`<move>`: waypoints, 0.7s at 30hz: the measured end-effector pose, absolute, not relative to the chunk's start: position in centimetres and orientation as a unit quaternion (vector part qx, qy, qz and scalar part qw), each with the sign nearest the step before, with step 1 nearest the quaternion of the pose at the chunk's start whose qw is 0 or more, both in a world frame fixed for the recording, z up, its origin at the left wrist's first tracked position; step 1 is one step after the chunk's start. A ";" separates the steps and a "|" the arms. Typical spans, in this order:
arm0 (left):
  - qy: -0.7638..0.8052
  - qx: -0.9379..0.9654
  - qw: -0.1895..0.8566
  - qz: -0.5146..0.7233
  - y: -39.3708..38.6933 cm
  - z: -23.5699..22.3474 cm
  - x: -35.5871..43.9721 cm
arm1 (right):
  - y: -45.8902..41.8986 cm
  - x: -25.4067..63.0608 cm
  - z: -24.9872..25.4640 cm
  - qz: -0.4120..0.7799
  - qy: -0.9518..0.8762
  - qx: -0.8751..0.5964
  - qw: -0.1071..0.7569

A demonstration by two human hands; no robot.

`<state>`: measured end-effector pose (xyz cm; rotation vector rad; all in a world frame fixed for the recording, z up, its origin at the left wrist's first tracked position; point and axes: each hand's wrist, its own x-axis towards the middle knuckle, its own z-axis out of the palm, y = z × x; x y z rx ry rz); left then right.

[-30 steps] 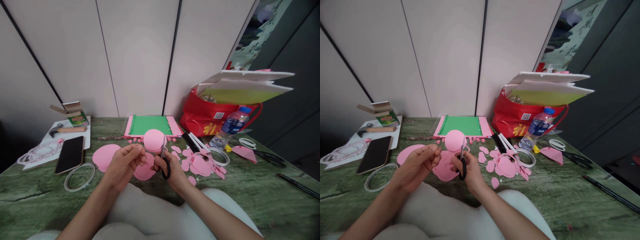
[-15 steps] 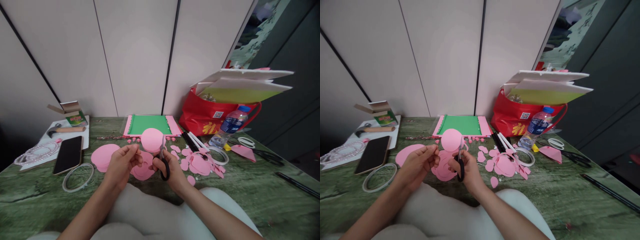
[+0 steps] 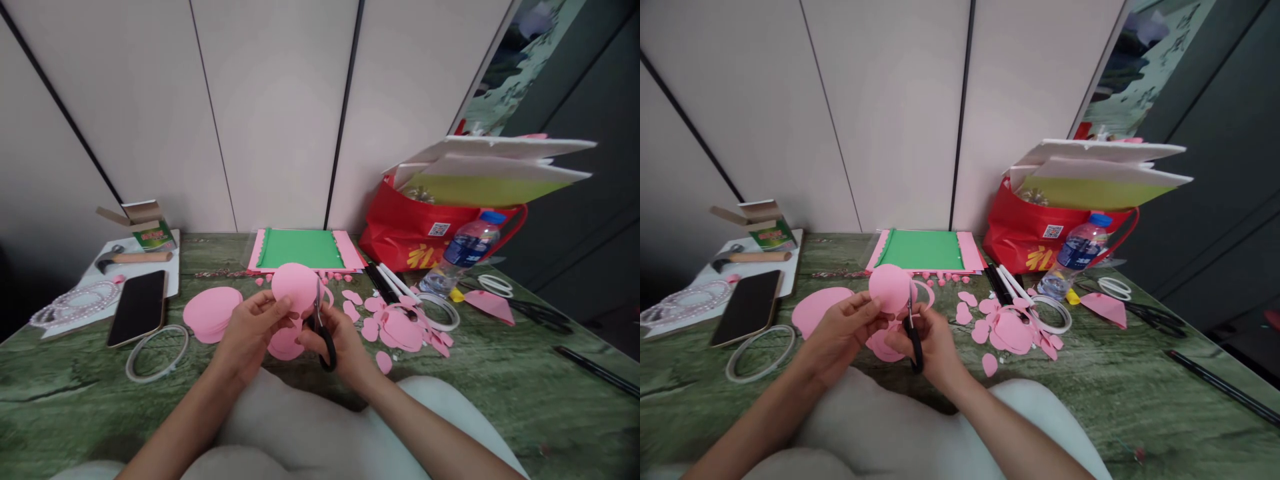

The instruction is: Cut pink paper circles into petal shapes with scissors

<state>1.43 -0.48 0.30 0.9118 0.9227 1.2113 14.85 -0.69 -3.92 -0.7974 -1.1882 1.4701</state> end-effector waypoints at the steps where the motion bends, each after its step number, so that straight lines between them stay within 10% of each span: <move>1: 0.402 0.405 0.630 0.527 -0.6 0.3 1.5 | -0.7 14.8 -4.0 0.609 -0.506 -0.329 0.515; 21: 0.427 0.477 0.573 0.513 -1.0 0.8 1.6 | -0.9 14.9 -4.1 0.614 -0.520 -0.321 0.500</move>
